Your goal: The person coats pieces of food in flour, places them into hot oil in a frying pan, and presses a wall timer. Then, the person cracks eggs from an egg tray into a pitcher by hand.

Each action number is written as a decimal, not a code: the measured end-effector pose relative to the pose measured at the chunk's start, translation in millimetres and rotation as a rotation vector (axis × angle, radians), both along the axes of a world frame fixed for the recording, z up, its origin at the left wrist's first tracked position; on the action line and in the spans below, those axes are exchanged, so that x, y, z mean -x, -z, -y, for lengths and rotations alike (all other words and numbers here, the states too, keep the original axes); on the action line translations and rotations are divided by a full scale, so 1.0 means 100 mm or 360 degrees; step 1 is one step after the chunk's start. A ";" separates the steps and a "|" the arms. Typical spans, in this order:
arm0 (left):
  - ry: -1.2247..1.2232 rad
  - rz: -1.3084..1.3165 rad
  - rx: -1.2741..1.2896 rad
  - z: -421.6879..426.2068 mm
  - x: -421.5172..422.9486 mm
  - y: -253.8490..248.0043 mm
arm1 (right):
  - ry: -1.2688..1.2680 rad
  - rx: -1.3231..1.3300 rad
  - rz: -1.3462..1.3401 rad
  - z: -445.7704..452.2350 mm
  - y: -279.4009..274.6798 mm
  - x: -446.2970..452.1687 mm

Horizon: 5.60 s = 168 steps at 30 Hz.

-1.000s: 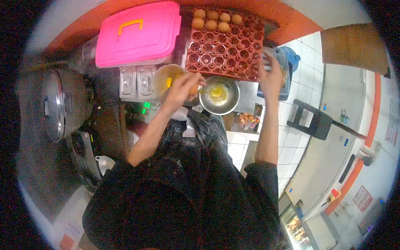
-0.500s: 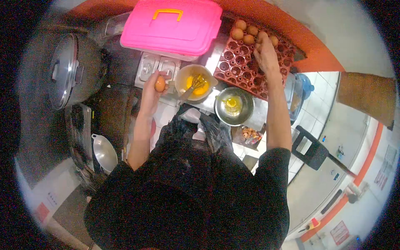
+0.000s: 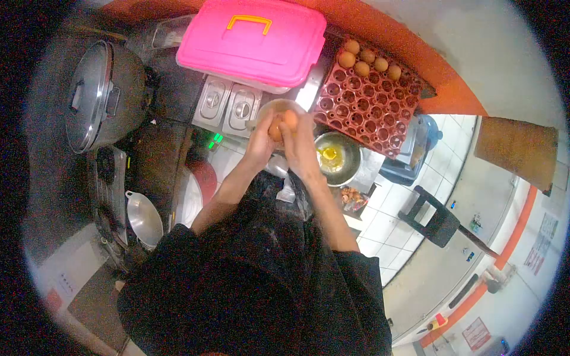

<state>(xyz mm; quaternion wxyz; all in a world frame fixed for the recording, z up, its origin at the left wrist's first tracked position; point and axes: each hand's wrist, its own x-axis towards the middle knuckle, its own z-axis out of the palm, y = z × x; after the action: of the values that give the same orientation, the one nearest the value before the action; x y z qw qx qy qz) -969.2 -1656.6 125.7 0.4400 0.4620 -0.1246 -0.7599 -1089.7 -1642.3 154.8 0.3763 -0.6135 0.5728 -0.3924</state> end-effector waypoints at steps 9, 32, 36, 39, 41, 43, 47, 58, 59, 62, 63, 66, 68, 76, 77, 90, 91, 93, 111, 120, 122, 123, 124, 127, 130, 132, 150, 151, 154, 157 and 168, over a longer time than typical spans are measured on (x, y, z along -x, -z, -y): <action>0.0103 0.0108 0.0223 0.10 -0.07 -0.01 | -0.0015 -0.0217 0.0070 0.04 -0.03 -0.02; 0.1015 0.1344 0.1380 0.42 -0.42 -0.16 | -0.0437 -0.0677 0.0210 0.27 0.06 0.50; 0.1083 0.1468 0.1435 0.41 -0.42 -0.14 | -0.0469 -0.0569 0.0005 0.30 0.00 0.45; 0.1068 0.1526 0.1505 0.41 -0.43 -0.11 | -0.0569 -0.0162 -0.0412 0.30 -0.01 0.37; 0.1082 0.1550 0.1473 0.41 -0.45 -0.11 | -0.0533 0.0066 -0.0652 0.28 -0.01 0.31; 0.1090 0.1656 0.1449 0.41 -0.45 -0.12 | -0.0547 0.0149 -0.0685 0.31 0.01 0.26; 0.1250 0.1729 0.1080 0.42 -0.43 -0.43 | -0.0483 0.0322 -0.0640 0.26 0.07 0.14; 0.1042 0.1947 0.1402 0.35 -0.29 -0.44 | 0.0135 -0.0575 0.0914 -0.01 0.38 0.20; 0.1074 0.1929 0.1423 0.29 -0.19 -0.49 | 0.0230 -0.0821 0.1673 -0.09 0.36 0.25; 0.1252 0.1567 0.1563 0.07 0.15 -0.63 | 0.0445 -0.0890 0.1970 -0.46 0.44 0.40; 0.1322 0.1500 0.1583 -0.03 0.25 -0.62 | 0.0578 -0.0973 0.2073 -0.63 0.44 0.49; 0.1504 0.1100 0.1772 -0.18 0.52 -0.72 | 0.0767 -0.0889 0.2149 -1.21 0.43 0.85; 0.1623 0.1046 0.1690 -0.23 0.62 -0.74 | 0.0810 -0.0794 0.2170 -1.56 0.37 1.06; 0.1630 0.1185 0.1156 -0.09 0.55 -0.82 | 0.1243 -0.0863 -0.0016 -2.62 1.20 2.52; 0.1613 0.1194 0.1154 -0.06 0.50 -0.75 | 0.1418 -0.0931 -0.0327 -2.53 1.18 2.66; 0.0583 0.0784 0.0464 0.01 -0.27 -0.42 | 0.0627 0.0362 -0.1009 1.19 0.27 2.50; 0.0550 0.0796 0.0462 0.01 -0.32 -0.38 | 0.0599 0.0378 -0.0998 1.39 0.37 2.53; 0.0317 0.0625 0.0421 -0.04 -0.43 -0.34 | 0.0225 0.0435 -0.1116 1.63 0.65 2.66; -0.0062 0.0261 0.0237 0.05 -0.02 -0.12 | 0.0704 0.0253 0.0003 0.19 -0.42 0.26; -0.0020 0.0203 0.0146 0.06 -0.03 0.04 | 0.0336 -0.0295 0.0351 0.00 -0.12 0.05; -0.0046 0.0129 0.0361 0.11 -0.06 0.08 | 0.0303 -0.0426 0.0713 0.05 0.13 0.14; -0.0048 0.0127 0.0360 0.12 -0.10 0.02 | 0.0269 -0.0580 0.1077 0.04 0.21 0.18; 0.0247 0.0524 0.0708 0.15 -0.15 -0.11 | 0.0217 -0.0712 0.1129 0.06 0.13 0.21; 0.0575 0.0924 0.1162 0.23 -0.25 -0.30 | 0.0002 -0.0857 0.1148 0.10 0.07 0.30; 0.0647 0.0928 0.1243 0.31 -0.32 -0.19 | -0.0119 -0.0730 0.0927 0.13 -0.08 0.32; 0.0688 0.0934 0.1203 0.32 -0.37 -0.16 | -0.0157 -0.0644 0.0822 0.15 -0.12 0.35; 0.1099 0.1423 0.1137 0.46 -0.50 -0.47 | -0.0464 -0.0265 -0.0094 0.33 -0.28 0.28; 0.1146 0.1466 0.1106 0.46 -0.52 -0.44 | -0.0439 -0.0192 -0.0098 0.32 -0.24 0.28; 0.1145 0.1519 0.1085 0.44 -0.51 -0.49 | -0.0370 -0.0167 0.0052 0.23 -0.12 0.26; 0.1077 0.1645 0.1383 0.36 -0.28 -0.51 | 0.0159 -0.0281 0.0755 -0.05 0.30 0.20; 0.1718 0.1092 0.1407 -0.14 0.63 -0.88 | 0.0965 -0.0715 0.1667 -1.70 0.51 1.44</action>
<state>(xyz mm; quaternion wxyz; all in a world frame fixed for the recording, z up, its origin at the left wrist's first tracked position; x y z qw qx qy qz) -1032.4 -1642.7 213.6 0.0892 0.3284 -0.7530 -0.5631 -1234.1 -1472.3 104.0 0.5977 -0.0579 0.5294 -0.5993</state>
